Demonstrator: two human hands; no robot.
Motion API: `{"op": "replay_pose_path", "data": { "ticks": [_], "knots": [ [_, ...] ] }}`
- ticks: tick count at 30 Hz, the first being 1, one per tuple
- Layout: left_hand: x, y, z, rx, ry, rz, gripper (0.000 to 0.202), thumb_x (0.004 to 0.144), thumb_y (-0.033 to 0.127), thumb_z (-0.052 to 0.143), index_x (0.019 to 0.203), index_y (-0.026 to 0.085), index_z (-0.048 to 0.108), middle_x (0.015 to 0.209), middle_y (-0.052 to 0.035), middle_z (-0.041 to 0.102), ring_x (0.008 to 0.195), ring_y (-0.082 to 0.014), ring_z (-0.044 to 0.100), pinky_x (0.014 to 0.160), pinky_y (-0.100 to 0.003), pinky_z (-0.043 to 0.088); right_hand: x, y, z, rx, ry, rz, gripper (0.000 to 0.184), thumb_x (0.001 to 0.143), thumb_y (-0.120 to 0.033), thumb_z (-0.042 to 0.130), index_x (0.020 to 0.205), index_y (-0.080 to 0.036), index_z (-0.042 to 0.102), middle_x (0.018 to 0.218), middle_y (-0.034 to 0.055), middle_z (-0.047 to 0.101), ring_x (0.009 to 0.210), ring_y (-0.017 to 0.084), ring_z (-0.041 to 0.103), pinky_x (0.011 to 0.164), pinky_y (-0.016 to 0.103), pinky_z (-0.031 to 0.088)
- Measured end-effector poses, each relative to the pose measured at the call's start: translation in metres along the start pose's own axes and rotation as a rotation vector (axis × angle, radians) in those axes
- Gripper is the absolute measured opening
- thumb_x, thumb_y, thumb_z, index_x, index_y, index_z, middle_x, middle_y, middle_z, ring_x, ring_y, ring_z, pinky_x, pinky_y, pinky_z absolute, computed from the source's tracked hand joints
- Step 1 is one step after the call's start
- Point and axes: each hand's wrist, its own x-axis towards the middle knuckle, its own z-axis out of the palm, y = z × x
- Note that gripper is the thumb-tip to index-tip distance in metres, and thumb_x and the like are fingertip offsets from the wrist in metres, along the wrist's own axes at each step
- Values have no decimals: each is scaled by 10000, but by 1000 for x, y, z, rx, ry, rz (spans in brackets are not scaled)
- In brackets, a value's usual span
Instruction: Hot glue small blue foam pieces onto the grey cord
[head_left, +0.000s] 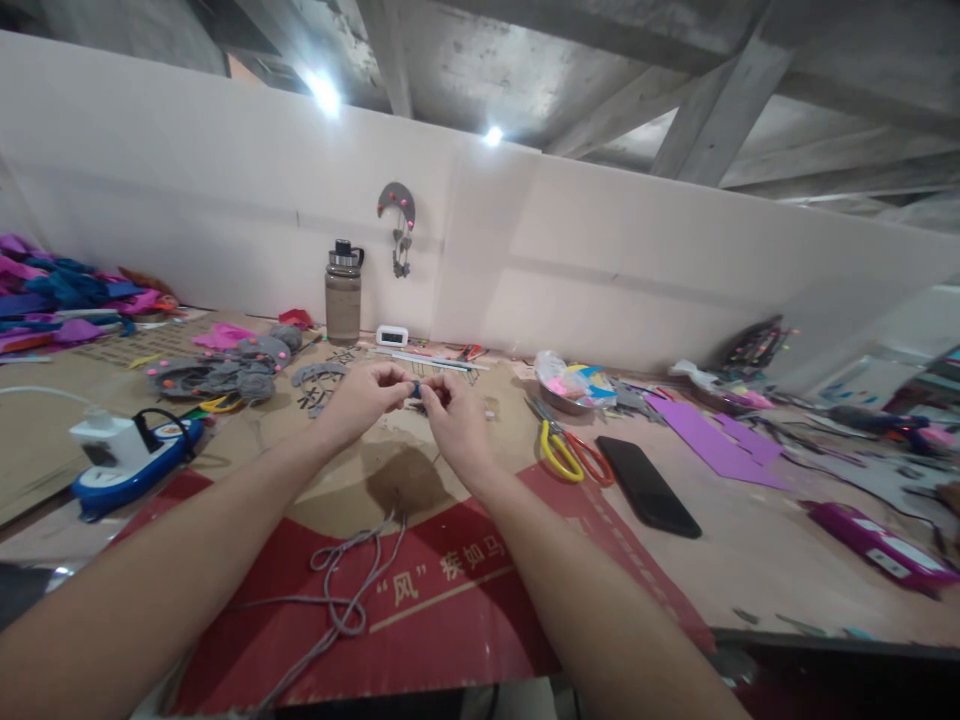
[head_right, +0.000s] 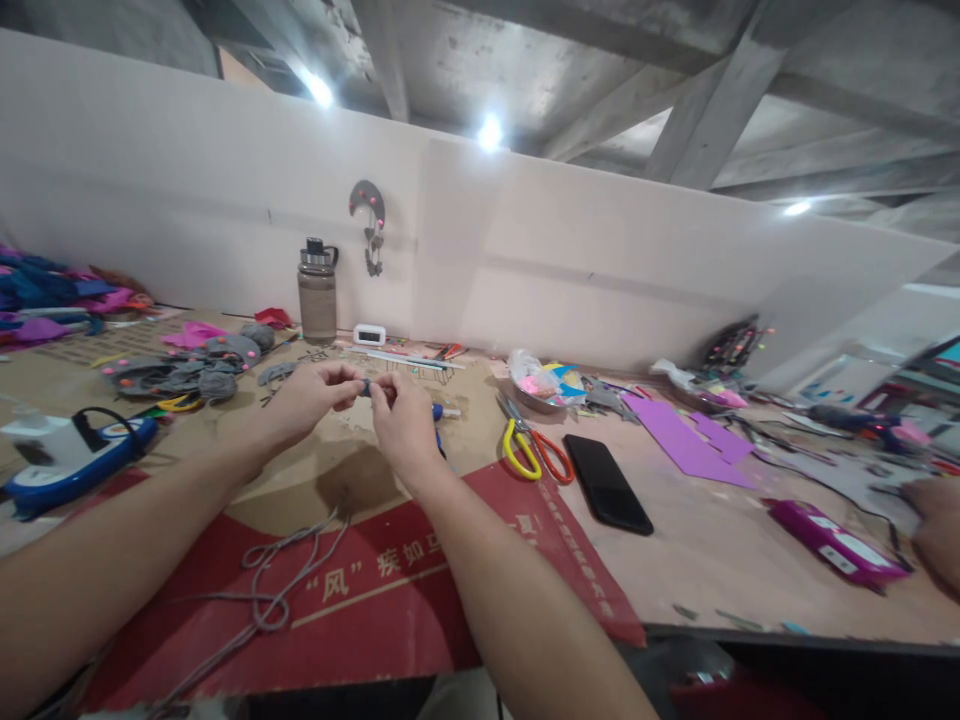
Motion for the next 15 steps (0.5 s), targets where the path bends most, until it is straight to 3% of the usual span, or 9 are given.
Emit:
{"op": "replay_pose_path", "data": {
  "ticks": [9, 15],
  "knots": [
    [2, -2, 0, -343, -179, -120, 242, 675, 254, 657, 882, 128, 652, 728, -56, 664, 664, -138, 611, 687, -300, 496, 3, -1, -5, -88, 41, 63, 125, 787, -273, 453, 730, -184, 519, 646, -25, 526, 613, 107, 472, 589, 228, 343],
    [2, -3, -1, -278, -156, -94, 197, 673, 257, 663, 821, 127, 672, 690, -50, 661, 625, -132, 610, 648, -284, 514, 2, -5, -6, -123, 15, 20, 132, 799, -275, 447, 737, -183, 518, 684, -8, 533, 654, 118, 475, 602, 232, 355]
  ]
}}
